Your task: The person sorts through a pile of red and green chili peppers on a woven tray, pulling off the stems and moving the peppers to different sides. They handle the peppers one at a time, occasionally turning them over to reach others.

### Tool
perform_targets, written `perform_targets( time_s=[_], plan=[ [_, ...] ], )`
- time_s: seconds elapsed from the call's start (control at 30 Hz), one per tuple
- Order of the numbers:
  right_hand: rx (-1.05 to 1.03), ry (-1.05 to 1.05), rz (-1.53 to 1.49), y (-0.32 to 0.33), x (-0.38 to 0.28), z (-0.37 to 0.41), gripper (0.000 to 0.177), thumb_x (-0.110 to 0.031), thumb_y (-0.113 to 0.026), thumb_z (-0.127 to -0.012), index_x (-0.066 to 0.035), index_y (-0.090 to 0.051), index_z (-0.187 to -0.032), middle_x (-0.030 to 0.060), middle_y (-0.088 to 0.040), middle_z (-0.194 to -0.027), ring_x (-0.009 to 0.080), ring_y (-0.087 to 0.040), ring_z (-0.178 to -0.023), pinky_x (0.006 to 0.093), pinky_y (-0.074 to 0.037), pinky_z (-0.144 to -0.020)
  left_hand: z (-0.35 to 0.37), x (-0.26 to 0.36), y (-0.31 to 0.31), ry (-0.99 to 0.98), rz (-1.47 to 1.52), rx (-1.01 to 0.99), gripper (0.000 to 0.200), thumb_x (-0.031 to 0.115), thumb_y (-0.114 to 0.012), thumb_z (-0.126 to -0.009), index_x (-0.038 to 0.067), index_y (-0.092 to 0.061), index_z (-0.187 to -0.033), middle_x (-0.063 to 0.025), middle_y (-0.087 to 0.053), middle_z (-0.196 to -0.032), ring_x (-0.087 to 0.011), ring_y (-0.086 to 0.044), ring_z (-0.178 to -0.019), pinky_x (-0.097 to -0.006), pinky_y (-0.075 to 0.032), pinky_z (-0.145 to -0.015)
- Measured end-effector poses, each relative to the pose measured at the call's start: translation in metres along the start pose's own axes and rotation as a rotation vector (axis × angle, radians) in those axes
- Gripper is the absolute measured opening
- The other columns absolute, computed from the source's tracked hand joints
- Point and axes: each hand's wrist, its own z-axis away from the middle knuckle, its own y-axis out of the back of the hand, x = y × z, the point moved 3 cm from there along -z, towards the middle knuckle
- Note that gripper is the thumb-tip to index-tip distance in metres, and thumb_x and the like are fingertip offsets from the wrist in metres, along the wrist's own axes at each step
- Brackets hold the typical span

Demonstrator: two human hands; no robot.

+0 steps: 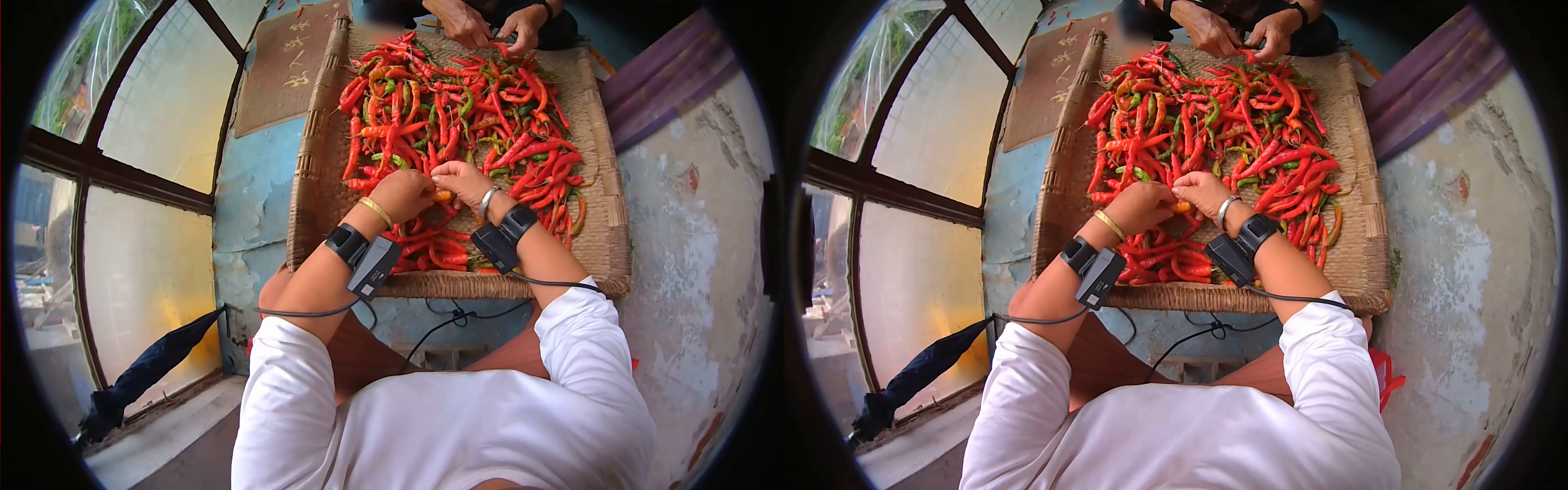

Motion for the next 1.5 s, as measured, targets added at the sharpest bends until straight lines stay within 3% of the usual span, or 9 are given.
perform_targets(
  time_s=[0.1,0.3,0.47,0.77,1.0,1.07,1.13,1.27,1.5],
  plan=[
    [0.047,0.009,0.006,-0.001,0.0,-0.001,0.025,-0.024,-0.058,-0.078,-0.004,-0.056,-0.094,0.0018,-0.057,-0.072,0.0081,-0.049,-0.048,0.0207,-0.039,-0.037,0.0,-0.003,-0.004,-0.135,0.043,0.128,0.015,0.015,-0.056,-0.068,0.002,-0.059,-0.075,-0.0142,-0.057,-0.08,-0.0299,-0.055,-0.08,-0.0373,-0.044,-0.07],
    [0.25,-0.051,0.214,0.001,0.004,-0.003,0.028,-0.026,-0.06,-0.077,-0.004,-0.055,-0.094,0.0035,-0.057,-0.07,0.0097,-0.049,-0.046,0.0214,-0.037,-0.035,0.001,-0.003,-0.01,-0.121,0.052,0.01,0.015,0.014,-0.054,-0.069,0.001,-0.057,-0.074,-0.0131,-0.054,-0.085,-0.0293,-0.054,-0.083,-0.0366,-0.044,-0.072],
    [-0.035,-0.22,0.135,0.006,-0.005,0.008,0.027,-0.031,-0.061,-0.075,-0.007,-0.056,-0.085,-0.0004,-0.054,-0.063,0.008,-0.046,-0.044,0.0226,-0.033,-0.034,0.003,0.012,0.002,-0.188,0.049,0.004,0.012,0.01,-0.057,-0.068,0.0,-0.055,-0.074,-0.0131,-0.053,-0.081,-0.0296,-0.054,-0.079,-0.0348,-0.044,-0.068],
    [-0.078,-0.204,0.38,0.033,-0.019,0.013,0.024,-0.03,-0.061,-0.074,-0.008,-0.052,-0.069,-0.0019,-0.049,-0.051,0.0072,-0.044,-0.038,0.0216,-0.031,-0.032,0.003,0.013,0.01,-0.095,0.112,0.006,0.016,0.01,-0.058,-0.068,0.0,-0.056,-0.08,-0.015,-0.057,-0.076,-0.0305,-0.056,-0.073,-0.0356,-0.044,-0.064],
    [-0.03,-0.035,-0.024,0.076,-0.046,0.026,0.028,-0.028,-0.057,-0.082,-0.002,-0.057,-0.091,0.0007,-0.057,-0.064,0.0058,-0.052,-0.046,0.0183,-0.041,-0.04,0.0,0.003,0.005,-0.102,0.021,0.024,0.016,0.013,-0.059,-0.068,0.001,-0.059,-0.08,-0.0157,-0.058,-0.074,-0.0309,-0.056,-0.07,-0.0364,-0.044,-0.061],
    [0.298,0.334,-0.732,0.078,-0.057,0.03,0.035,-0.03,-0.057,-0.082,-0.001,-0.052,-0.102,0.0033,-0.059,-0.075,0.0069,-0.056,-0.055,0.0195,-0.044,-0.044,0.001,0.005,0.005,-0.115,0.031,0.011,0.016,0.013,-0.059,-0.068,0.001,-0.059,-0.079,-0.0156,-0.058,-0.074,-0.0311,-0.056,-0.07,-0.0366,-0.044,-0.061],
    [0.361,0.346,-0.764,0.08,-0.056,0.028,0.044,-0.031,-0.057,-0.081,-0.001,-0.046,-0.111,0.0049,-0.059,-0.082,0.0086,-0.057,-0.062,0.0203,-0.046,-0.045,0.002,0.008,0.009,-0.071,0.032,0.045,0.015,0.013,-0.058,-0.068,0.001,-0.058,-0.078,-0.0151,-0.057,-0.071,-0.0311,-0.056,-0.068,-0.037,-0.044,-0.06],
    [0.08,0.053,0.147,0.058,-0.032,0.013,0.037,-0.028,-0.056,-0.082,0.0,-0.052,-0.105,0.0053,-0.06,-0.076,0.0085,-0.056,-0.056,0.0206,-0.046,-0.048,0.002,0.009,0.01,-0.049,-0.031,0.077,0.015,0.014,-0.059,-0.069,0.002,-0.059,-0.078,-0.0145,-0.057,-0.07,-0.0311,-0.056,-0.068,-0.0375,-0.044,-0.06],
    [0.22,0.193,0.631,0.024,-0.024,-0.002,0.038,-0.017,-0.058,-0.076,-0.011,-0.049,-0.113,0.0123,-0.061,-0.08,0.0247,-0.059,-0.07,0.0359,-0.048,-0.065,0.002,0.005,0.004,-0.026,-0.146,0.018,0.018,0.019,-0.059,-0.07,0.004,-0.06,-0.079,-0.0135,-0.058,-0.072,-0.0311,-0.056,-0.069,-0.0384,-0.044,-0.063]
  ],
)
